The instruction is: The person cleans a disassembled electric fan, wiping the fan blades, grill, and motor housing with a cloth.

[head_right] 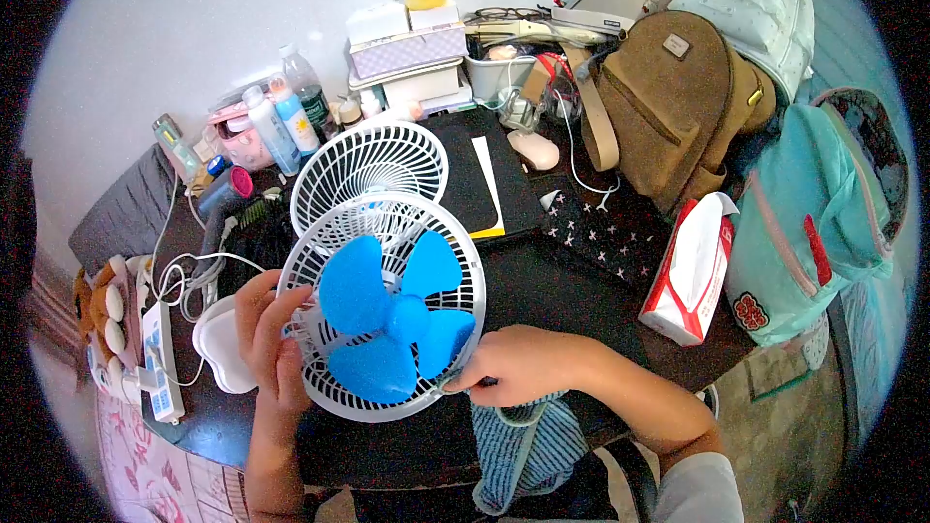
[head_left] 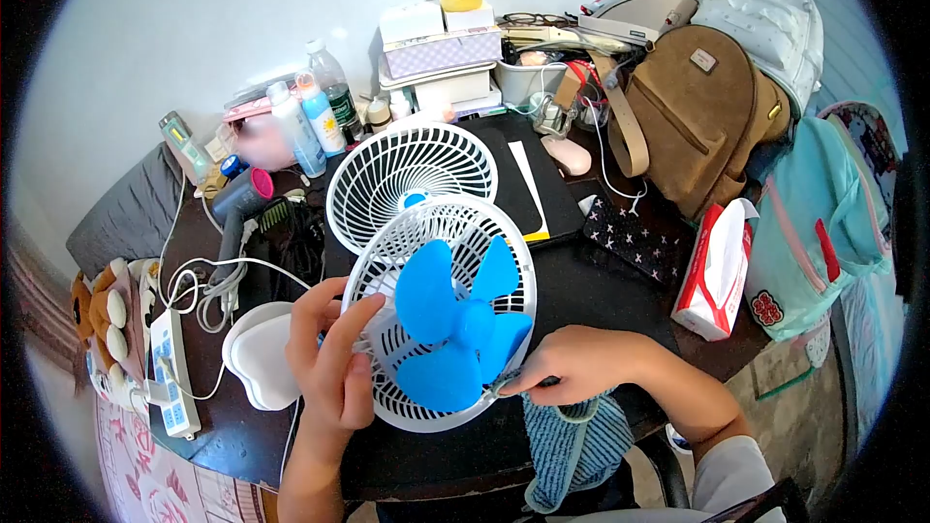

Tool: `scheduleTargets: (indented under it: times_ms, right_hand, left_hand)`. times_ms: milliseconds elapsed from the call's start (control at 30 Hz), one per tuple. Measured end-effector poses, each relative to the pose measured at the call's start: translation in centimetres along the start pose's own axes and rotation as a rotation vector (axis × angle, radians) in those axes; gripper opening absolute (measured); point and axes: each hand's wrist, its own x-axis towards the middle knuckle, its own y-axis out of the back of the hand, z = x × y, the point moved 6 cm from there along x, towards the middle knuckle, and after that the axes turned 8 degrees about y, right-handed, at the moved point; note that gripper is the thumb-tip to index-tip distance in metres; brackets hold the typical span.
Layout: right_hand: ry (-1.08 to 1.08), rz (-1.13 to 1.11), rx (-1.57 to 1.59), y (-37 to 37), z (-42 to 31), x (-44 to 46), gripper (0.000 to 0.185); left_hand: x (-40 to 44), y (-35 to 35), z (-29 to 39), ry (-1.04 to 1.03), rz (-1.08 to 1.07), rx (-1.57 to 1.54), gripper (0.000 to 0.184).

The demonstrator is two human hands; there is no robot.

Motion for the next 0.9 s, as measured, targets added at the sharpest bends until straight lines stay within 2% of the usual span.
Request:
scheduleTargets:
  times_ms: [133,267,367,567,800,900]
  right_hand:
    - [-0.041,0.075,-0.105,1.1,-0.5,-0.5,0.03]
    - [-0.175,0.167,-0.322,2.7,0.4,-1.2,0.024]
    - [-0.185,0.162,-0.36,2.9,0.3,-0.9,0.024]
    - [0.039,0.14,-0.135,0.7,-0.6,-0.3,0.027]
    - [-0.128,0.064,-0.217,1.6,-1.1,-0.5,0.03]
    - [-0.199,0.11,-0.293,2.4,-0.4,-0.8,0.028]
  left_hand:
    - [0.0,0.1,0.0,-0.007,0.0,0.003,0.043]
    - [0.1,0.1,0.1,-0.02,0.0,0.012,0.043]
    - [0.0,0.1,0.0,-0.015,-0.002,-0.007,0.042]
    - [0.0,0.1,0.0,0.006,-0.017,0.008,0.043]
    - [-0.1,0.0,0.0,0.005,0.0,0.002,0.043]
    - [0.0,0.1,0.1,0.005,0.001,-0.003,0.043]
